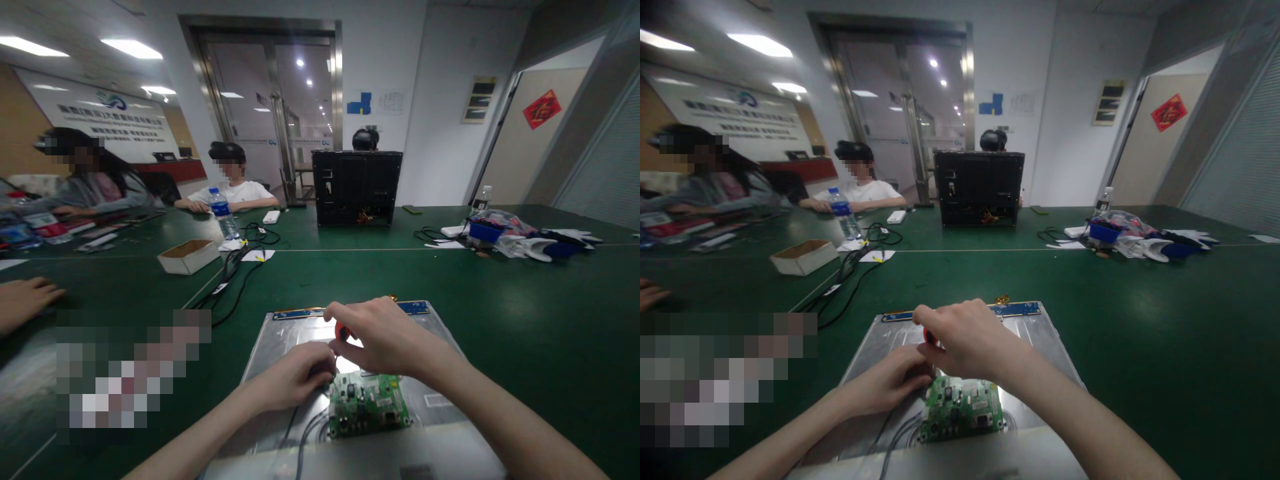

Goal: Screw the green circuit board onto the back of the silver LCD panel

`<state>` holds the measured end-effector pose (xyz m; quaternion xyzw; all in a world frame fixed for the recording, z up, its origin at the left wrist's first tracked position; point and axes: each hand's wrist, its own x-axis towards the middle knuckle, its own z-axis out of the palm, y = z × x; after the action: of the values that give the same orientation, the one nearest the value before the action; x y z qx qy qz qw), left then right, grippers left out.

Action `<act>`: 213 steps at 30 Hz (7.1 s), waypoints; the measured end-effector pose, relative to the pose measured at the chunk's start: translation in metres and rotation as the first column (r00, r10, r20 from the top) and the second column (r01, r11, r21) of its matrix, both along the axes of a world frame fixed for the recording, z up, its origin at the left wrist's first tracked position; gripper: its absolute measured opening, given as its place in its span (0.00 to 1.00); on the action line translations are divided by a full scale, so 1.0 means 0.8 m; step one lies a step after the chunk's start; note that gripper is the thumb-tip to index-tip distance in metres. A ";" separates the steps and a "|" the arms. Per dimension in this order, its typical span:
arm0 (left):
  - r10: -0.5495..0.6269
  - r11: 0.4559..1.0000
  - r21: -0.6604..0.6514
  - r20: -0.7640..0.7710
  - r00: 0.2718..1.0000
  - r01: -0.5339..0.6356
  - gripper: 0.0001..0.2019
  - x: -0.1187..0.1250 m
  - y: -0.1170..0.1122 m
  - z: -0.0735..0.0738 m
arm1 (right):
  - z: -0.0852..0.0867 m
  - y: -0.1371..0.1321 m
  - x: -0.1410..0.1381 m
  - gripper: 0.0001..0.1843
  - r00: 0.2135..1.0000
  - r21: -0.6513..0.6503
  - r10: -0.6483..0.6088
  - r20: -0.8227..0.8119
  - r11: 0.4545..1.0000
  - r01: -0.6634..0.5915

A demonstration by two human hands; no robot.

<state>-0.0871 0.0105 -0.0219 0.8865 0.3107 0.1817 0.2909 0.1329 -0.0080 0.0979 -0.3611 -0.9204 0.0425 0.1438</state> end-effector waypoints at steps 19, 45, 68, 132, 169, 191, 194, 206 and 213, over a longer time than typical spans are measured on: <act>-0.011 0.999 -0.033 0.003 1.000 0.011 0.05 -0.001 0.002 -0.005 | -0.001 -0.004 0.001 0.09 0.998 0.022 0.033 -0.045 0.999 -0.032; 0.030 0.998 -0.060 -0.046 0.999 -0.032 0.03 0.004 -0.007 0.025 | 0.005 0.005 0.018 0.10 0.994 0.097 -0.023 -0.105 0.995 0.034; 0.348 0.936 0.106 -0.116 0.930 -0.337 0.03 0.028 0.022 0.009 | -0.044 0.011 0.091 0.08 0.899 -0.132 -0.277 -0.338 0.960 0.246; 0.268 0.948 -0.125 -0.177 0.947 -0.292 0.05 0.025 -0.099 0.026 | -0.052 -0.044 0.027 0.11 0.623 -0.057 -0.132 -0.771 0.989 0.138; 0.253 0.965 -0.023 -0.203 0.946 -0.263 0.07 0.022 -0.105 0.005 | -0.105 -0.060 -0.004 0.19 0.661 0.039 0.006 -0.750 0.999 0.034; 0.205 0.978 -0.015 -0.119 0.971 -0.209 0.09 0.022 -0.107 0.009 | -0.091 -0.070 -0.004 0.43 0.725 -0.004 0.050 -0.686 0.997 -0.073; 0.205 0.978 -0.020 -0.116 0.972 -0.209 0.10 0.022 -0.106 0.009 | -0.094 -0.069 -0.005 0.44 0.726 -0.002 0.051 -0.685 0.997 -0.072; 0.208 0.978 0.010 -0.060 0.976 -0.207 0.11 0.020 -0.103 -0.003 | -0.106 -0.067 -0.007 0.39 0.729 0.070 0.086 -0.679 0.996 -0.052; 0.192 0.980 -0.042 -0.018 0.981 -0.192 0.12 0.020 -0.102 -0.008 | -0.110 -0.062 -0.010 0.31 0.714 0.185 0.161 -0.682 0.982 -0.045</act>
<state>-0.0709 -0.0708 -0.0284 0.8471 0.4006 0.1959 0.2889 0.1245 -0.0579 0.0098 -0.2545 -0.8186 0.1109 0.5027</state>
